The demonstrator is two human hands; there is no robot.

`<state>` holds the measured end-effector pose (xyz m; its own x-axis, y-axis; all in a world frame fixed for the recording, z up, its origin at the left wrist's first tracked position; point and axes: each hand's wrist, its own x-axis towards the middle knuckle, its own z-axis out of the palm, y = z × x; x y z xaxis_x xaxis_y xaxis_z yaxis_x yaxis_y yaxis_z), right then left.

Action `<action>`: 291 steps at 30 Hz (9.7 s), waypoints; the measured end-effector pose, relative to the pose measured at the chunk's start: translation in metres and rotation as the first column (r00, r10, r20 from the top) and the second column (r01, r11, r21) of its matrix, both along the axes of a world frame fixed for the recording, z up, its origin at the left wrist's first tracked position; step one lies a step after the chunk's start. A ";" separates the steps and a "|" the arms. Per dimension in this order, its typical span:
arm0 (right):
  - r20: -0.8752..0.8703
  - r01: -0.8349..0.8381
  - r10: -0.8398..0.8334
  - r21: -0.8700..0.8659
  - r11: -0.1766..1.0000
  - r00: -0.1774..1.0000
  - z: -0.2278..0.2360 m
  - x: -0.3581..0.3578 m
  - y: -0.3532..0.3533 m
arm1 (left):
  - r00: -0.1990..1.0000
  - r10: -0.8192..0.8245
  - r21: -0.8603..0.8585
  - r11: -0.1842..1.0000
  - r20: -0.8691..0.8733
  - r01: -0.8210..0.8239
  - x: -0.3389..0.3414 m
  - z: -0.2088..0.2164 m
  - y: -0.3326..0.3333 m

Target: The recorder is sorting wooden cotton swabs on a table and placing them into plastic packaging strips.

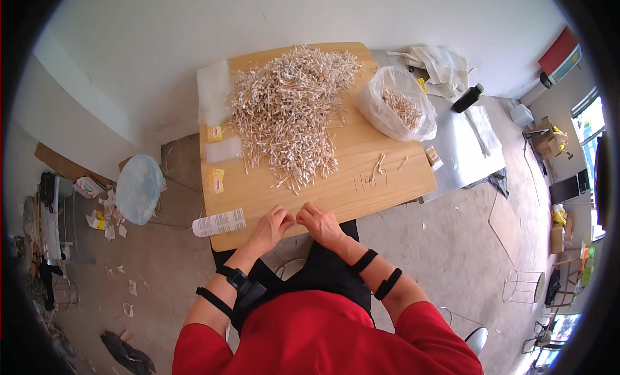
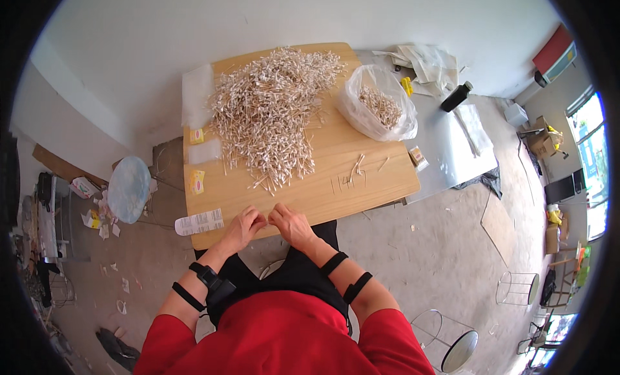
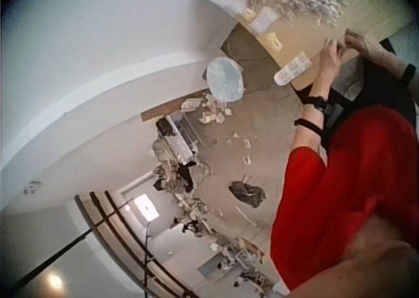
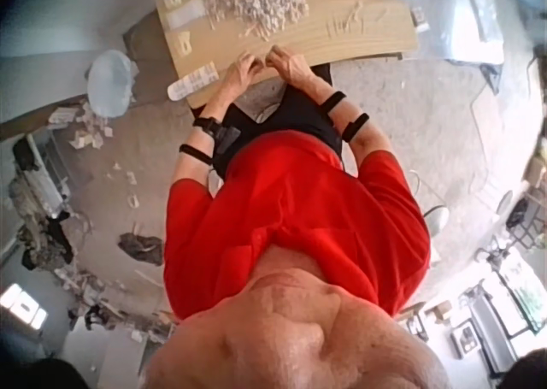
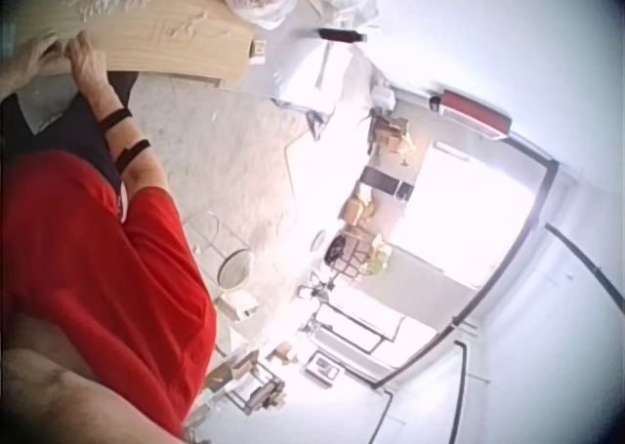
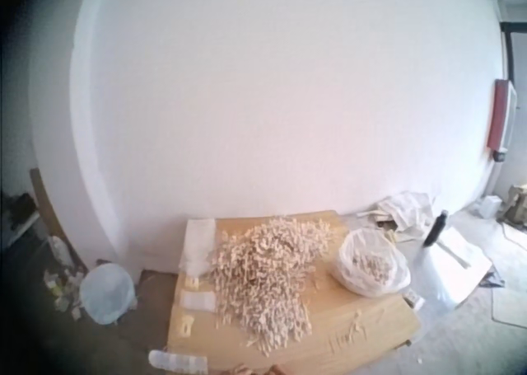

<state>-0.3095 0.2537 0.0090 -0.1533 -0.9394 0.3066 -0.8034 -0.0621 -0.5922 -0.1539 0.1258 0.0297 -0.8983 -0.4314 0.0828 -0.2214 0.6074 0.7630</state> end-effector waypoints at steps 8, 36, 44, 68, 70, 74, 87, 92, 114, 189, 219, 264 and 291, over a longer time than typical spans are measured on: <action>0.090 -0.054 0.055 -0.006 0.999 0.994 -0.006 0.001 0.002 | 0.998 -0.042 0.154 0.987 0.041 0.036 0.004 0.004 -0.001; 0.465 0.128 -0.086 -0.058 0.990 0.881 0.184 0.028 0.030 | 0.879 0.318 0.455 0.880 -0.355 -0.135 0.041 0.151 0.034; 0.337 0.097 -0.043 -0.146 0.985 0.941 0.173 0.024 0.035 | 0.955 0.125 0.018 0.992 -0.270 -0.125 0.032 0.160 0.035; 0.699 0.182 -0.225 0.136 0.974 0.678 0.143 0.021 0.048 | 0.948 0.289 0.779 0.622 -0.136 -0.078 0.034 0.133 0.042; 0.913 0.210 -0.296 0.242 0.947 0.282 0.147 0.011 0.051 | 0.957 0.248 0.812 0.583 -0.151 -0.023 0.035 0.126 0.041; 0.949 0.307 -0.262 0.201 0.930 0.173 0.131 0.010 0.056 | 0.964 0.210 0.877 0.479 -0.164 0.044 0.034 0.115 0.058; 0.877 0.349 0.183 -0.018 0.937 -0.445 0.114 0.035 0.056 | 0.880 0.211 0.023 0.975 -0.426 -0.222 -0.043 0.157 0.112; 0.930 0.571 -0.164 -0.057 0.819 0.328 0.104 -0.005 0.069 | 0.910 0.279 0.239 0.948 -0.307 -0.210 -0.052 0.148 0.086; 0.215 -0.045 0.039 0.024 0.999 0.976 0.130 -0.019 0.080 | 0.980 -0.009 -0.126 0.992 -0.197 -0.017 -0.012 0.069 0.081; -0.200 0.444 -0.398 0.325 0.835 0.895 -0.003 -0.086 -0.165 | 0.959 0.281 0.582 0.772 0.047 -0.255 0.059 -0.036 0.013; 0.720 0.577 -0.488 0.149 0.803 0.494 -0.021 -0.115 -0.095 | 0.777 0.628 0.490 0.661 0.052 -0.568 -0.048 -0.059 -0.131; 0.158 0.382 -0.415 0.201 0.902 0.896 -0.041 0.054 -0.078 | 0.935 0.297 -0.342 0.873 -0.191 -0.347 0.052 -0.052 -0.012; 0.297 -0.023 -0.064 0.280 0.960 0.953 0.003 0.077 -0.026 | 0.796 0.588 -0.435 0.685 -0.144 -0.585 0.020 -0.041 -0.220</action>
